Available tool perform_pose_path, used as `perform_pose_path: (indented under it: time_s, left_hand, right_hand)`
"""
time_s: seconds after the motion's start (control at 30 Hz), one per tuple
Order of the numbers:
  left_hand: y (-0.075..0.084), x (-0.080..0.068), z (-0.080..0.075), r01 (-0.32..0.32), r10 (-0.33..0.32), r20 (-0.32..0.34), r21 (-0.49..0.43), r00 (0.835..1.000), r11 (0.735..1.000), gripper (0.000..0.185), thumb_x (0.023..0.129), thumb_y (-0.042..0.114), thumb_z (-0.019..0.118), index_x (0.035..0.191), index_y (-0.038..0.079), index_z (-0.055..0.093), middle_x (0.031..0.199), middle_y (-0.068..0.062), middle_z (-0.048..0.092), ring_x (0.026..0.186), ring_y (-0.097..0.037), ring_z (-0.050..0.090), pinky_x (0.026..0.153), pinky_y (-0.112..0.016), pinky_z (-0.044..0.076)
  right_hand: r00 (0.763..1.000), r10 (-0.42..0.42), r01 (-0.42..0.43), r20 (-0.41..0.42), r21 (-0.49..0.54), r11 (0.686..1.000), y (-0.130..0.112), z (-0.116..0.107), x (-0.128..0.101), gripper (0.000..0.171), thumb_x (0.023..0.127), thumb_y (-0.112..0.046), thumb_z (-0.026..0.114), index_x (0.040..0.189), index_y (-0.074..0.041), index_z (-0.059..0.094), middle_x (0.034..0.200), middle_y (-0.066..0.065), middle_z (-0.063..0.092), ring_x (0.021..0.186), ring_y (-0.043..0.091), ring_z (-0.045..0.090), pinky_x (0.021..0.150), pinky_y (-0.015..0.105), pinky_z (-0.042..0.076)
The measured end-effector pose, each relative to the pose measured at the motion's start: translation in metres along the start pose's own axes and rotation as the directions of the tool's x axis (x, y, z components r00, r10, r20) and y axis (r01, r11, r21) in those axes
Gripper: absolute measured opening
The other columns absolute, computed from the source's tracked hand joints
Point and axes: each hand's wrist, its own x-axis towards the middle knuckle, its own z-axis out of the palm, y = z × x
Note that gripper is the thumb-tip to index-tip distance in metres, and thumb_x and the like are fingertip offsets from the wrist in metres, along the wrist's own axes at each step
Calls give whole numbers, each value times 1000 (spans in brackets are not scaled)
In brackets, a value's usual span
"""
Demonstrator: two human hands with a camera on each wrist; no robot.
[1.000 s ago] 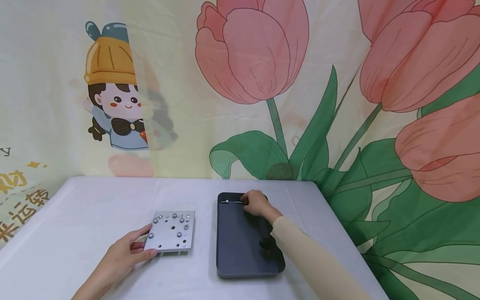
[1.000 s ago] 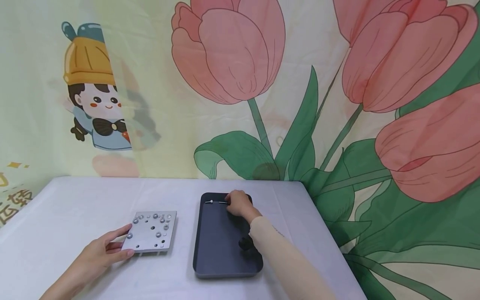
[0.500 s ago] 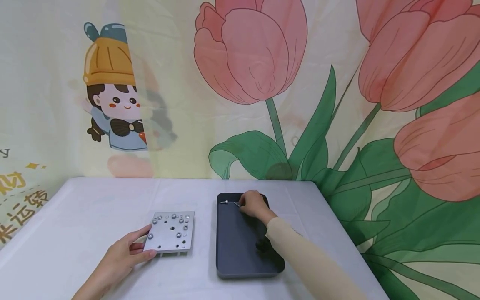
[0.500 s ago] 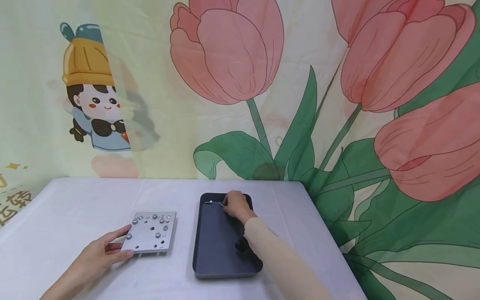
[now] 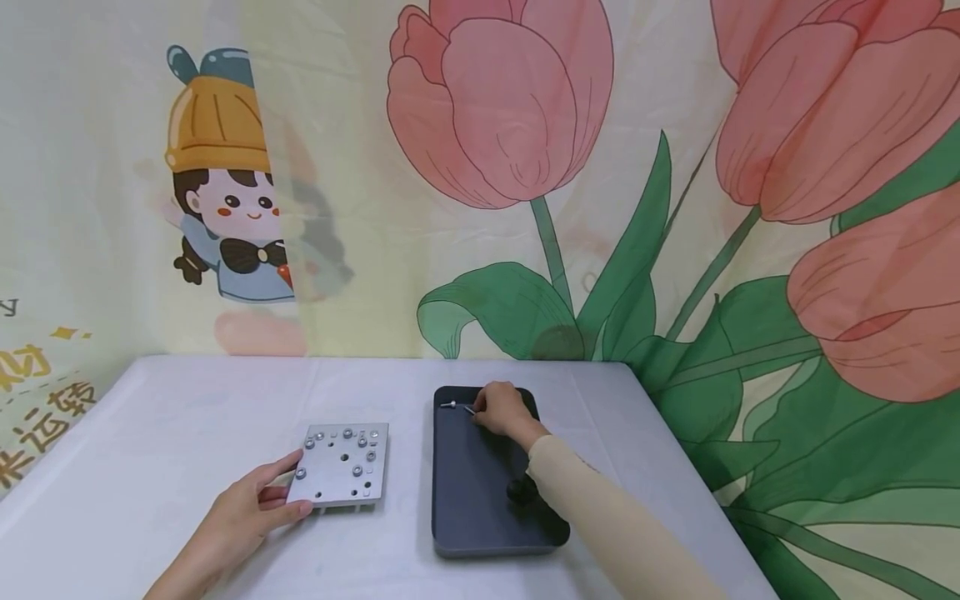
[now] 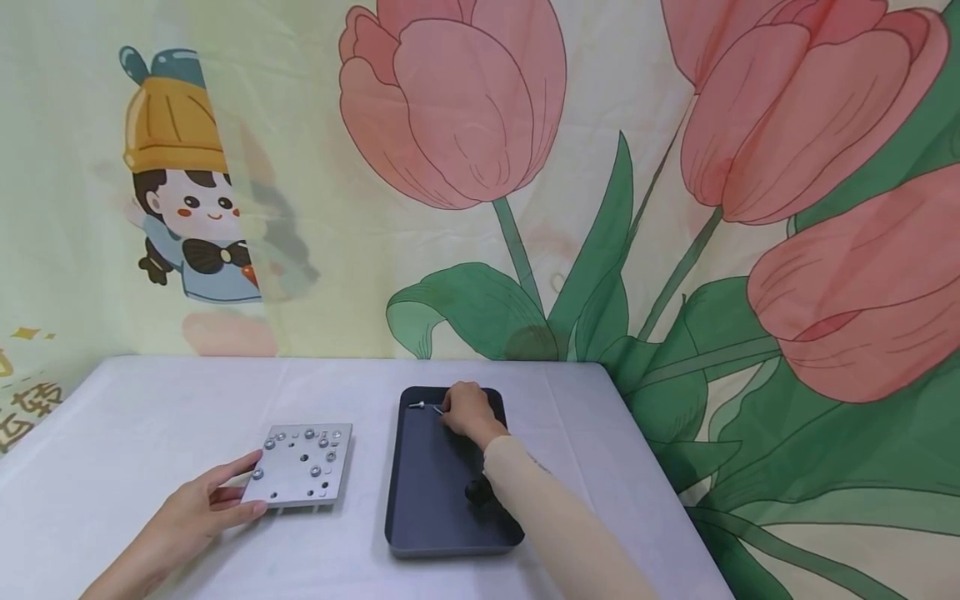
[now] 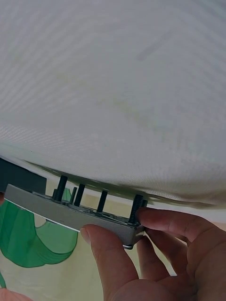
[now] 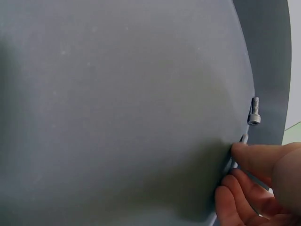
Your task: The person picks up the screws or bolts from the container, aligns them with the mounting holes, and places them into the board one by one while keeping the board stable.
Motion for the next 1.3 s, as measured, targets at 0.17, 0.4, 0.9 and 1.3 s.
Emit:
perform_pose_path:
  time_s: [0.17, 0.4, 0.9, 1.3]
  left_hand:
    - [1, 1, 1, 8, -8, -4, 2, 1000, 1000, 96, 86, 40, 90, 165, 15, 41, 152, -23, 55, 121, -27, 66, 78, -24, 54]
    - [2, 1, 0, 8, -8, -2, -8, 1000, 1000, 96, 86, 39, 90, 165, 15, 40, 152, -23, 55, 121, -27, 66, 78, -24, 54]
    - [0, -1, 0, -10, 10, -7, -9, 1000, 1000, 96, 86, 39, 90, 164, 14, 42, 149, -23, 58, 120, -25, 67, 79, -23, 54]
    - [-1, 0, 1, -4, 3, -6, -17, 1000, 1000, 96, 86, 37, 91, 164, 13, 41, 153, -23, 55, 119, -25, 68, 78, -23, 55]
  right_hand:
    - [999, -37, 37, -7, 6, 999, 3, -3, -3, 8, 98, -9, 75, 101, -6, 82, 96, 6, 75, 92, 24, 69, 86, 43, 58]
    - [988, -142, 145, -60, 54, 988, 11, -11, -5, 8, 99, -5, 73, 103, -7, 79, 94, 5, 75, 87, 20, 69, 81, 39, 57]
    - [974, -211, 224, -82, 231, 947, 9, -20, -10, 14, 99, -7, 75, 110, -9, 82, 105, 1, 78, 97, 16, 70, 90, 38, 57]
    - [951, -306, 301, -43, 350, 887, -16, -29, -18, 16, 98, -8, 77, 113, -7, 81, 101, -3, 78, 90, 9, 67, 83, 27, 55]
